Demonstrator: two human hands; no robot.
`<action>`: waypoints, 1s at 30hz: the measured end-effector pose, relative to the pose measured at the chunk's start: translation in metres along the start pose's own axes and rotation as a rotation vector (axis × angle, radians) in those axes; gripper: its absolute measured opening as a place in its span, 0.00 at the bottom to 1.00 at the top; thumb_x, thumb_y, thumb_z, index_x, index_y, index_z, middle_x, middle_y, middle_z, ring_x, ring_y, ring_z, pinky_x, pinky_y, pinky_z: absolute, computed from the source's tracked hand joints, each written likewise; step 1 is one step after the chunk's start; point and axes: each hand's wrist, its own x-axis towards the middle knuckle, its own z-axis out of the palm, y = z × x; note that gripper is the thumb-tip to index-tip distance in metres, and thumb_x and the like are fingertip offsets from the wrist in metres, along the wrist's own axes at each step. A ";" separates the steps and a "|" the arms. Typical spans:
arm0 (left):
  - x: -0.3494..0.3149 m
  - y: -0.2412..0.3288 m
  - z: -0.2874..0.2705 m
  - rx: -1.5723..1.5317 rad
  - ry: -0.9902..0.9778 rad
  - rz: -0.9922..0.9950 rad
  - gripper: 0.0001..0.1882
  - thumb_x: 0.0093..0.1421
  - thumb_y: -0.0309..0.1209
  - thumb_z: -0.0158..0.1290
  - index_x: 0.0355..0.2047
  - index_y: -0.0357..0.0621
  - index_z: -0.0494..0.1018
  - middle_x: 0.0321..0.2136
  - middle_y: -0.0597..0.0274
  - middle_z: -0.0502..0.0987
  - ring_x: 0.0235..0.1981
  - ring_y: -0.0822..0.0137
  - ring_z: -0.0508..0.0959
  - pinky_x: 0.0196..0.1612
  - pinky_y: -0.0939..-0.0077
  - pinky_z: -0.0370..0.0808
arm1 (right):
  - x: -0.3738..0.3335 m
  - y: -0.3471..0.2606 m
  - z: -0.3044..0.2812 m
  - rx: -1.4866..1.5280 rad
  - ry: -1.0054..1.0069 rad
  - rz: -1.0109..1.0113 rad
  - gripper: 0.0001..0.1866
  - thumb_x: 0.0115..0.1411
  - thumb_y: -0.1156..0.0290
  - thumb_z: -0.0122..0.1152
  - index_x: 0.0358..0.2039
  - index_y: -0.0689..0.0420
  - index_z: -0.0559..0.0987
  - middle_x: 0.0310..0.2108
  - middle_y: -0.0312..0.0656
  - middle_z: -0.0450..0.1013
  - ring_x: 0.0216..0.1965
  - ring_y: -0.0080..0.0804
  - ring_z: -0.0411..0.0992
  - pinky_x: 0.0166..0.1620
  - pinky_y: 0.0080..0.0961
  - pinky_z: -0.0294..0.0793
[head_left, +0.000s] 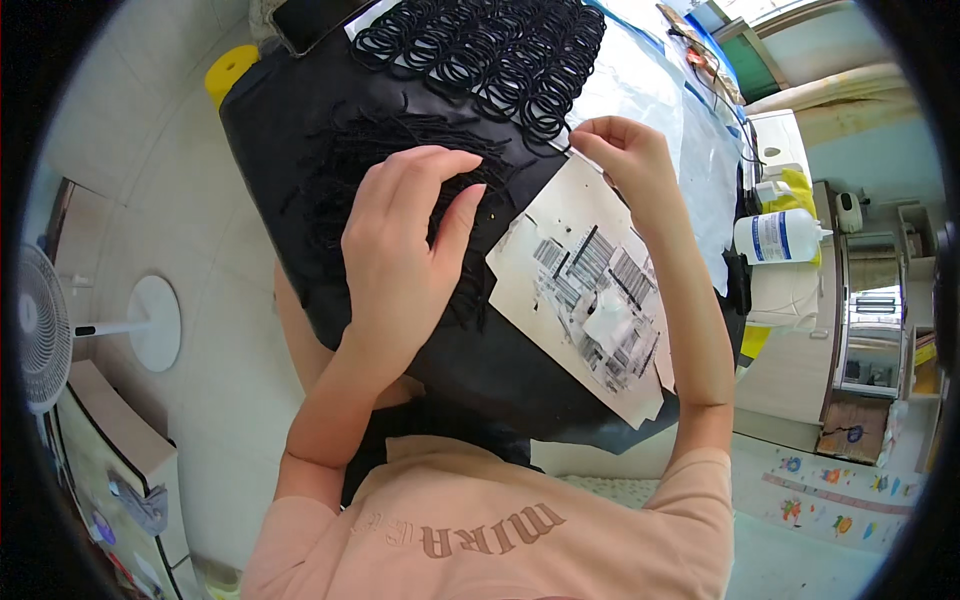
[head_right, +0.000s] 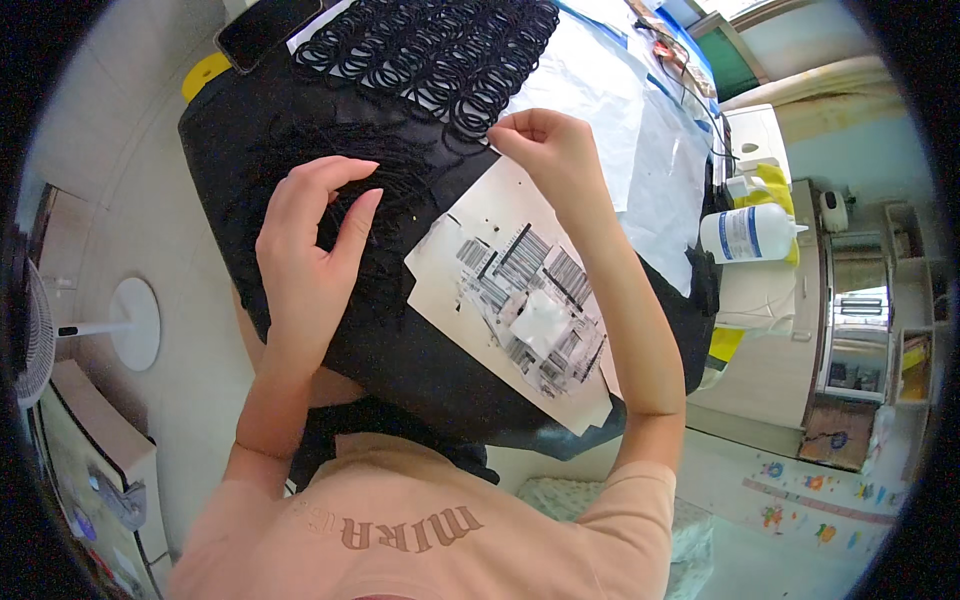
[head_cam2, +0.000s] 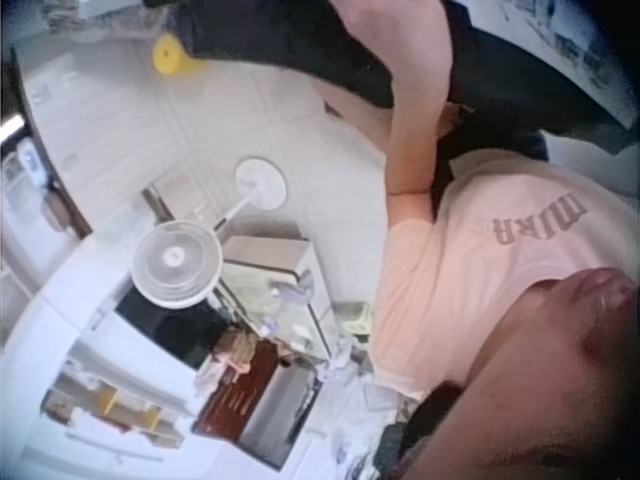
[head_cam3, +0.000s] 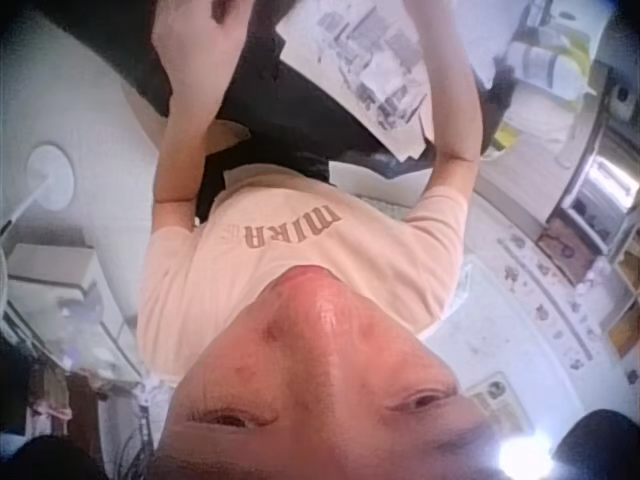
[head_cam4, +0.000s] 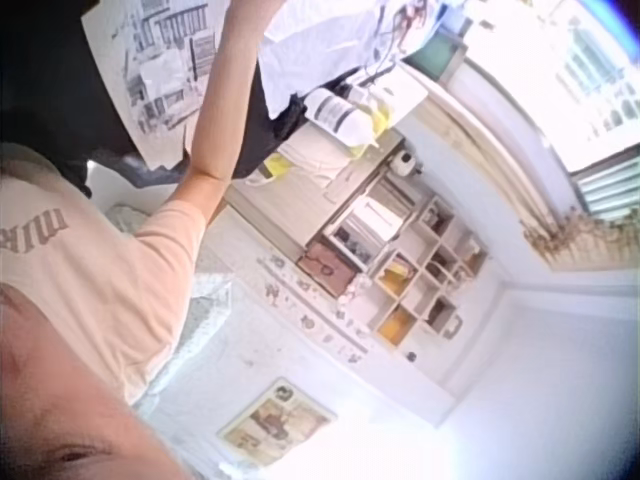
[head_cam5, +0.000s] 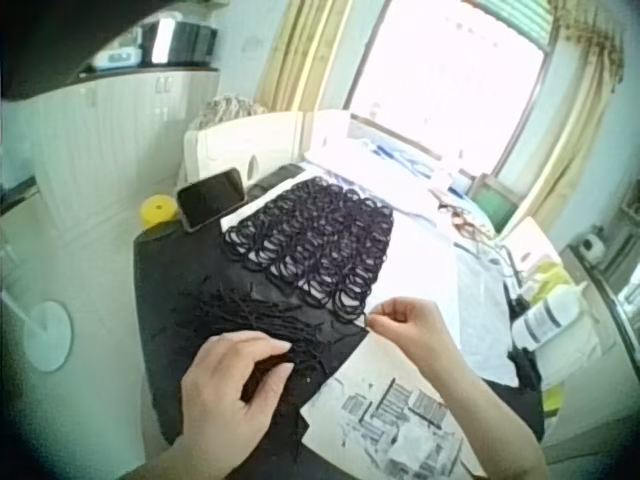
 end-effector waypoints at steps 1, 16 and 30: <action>0.000 -0.001 -0.001 -0.009 -0.023 -0.037 0.10 0.55 0.24 0.60 0.39 0.43 0.77 0.37 0.60 0.78 0.41 0.56 0.76 0.45 0.65 0.73 | 0.011 0.008 0.002 0.027 -0.004 0.027 0.10 0.56 0.67 0.66 0.33 0.60 0.84 0.24 0.29 0.75 0.19 0.11 0.60 0.23 0.12 0.56; -0.013 -0.016 0.007 0.204 -0.178 -0.001 0.13 0.50 0.20 0.59 0.38 0.41 0.79 0.38 0.63 0.76 0.42 0.59 0.73 0.46 0.64 0.69 | 0.033 0.027 0.012 -0.262 0.115 -0.086 0.12 0.55 0.64 0.65 0.33 0.59 0.83 0.20 0.34 0.75 0.21 0.18 0.69 0.28 0.20 0.67; -0.011 -0.007 0.008 0.269 -0.216 -0.007 0.09 0.51 0.25 0.63 0.33 0.42 0.77 0.36 0.62 0.76 0.40 0.59 0.74 0.45 0.66 0.71 | -0.022 0.026 0.003 -0.266 0.018 -0.111 0.09 0.57 0.67 0.64 0.33 0.58 0.83 0.16 0.34 0.71 0.18 0.18 0.63 0.24 0.23 0.63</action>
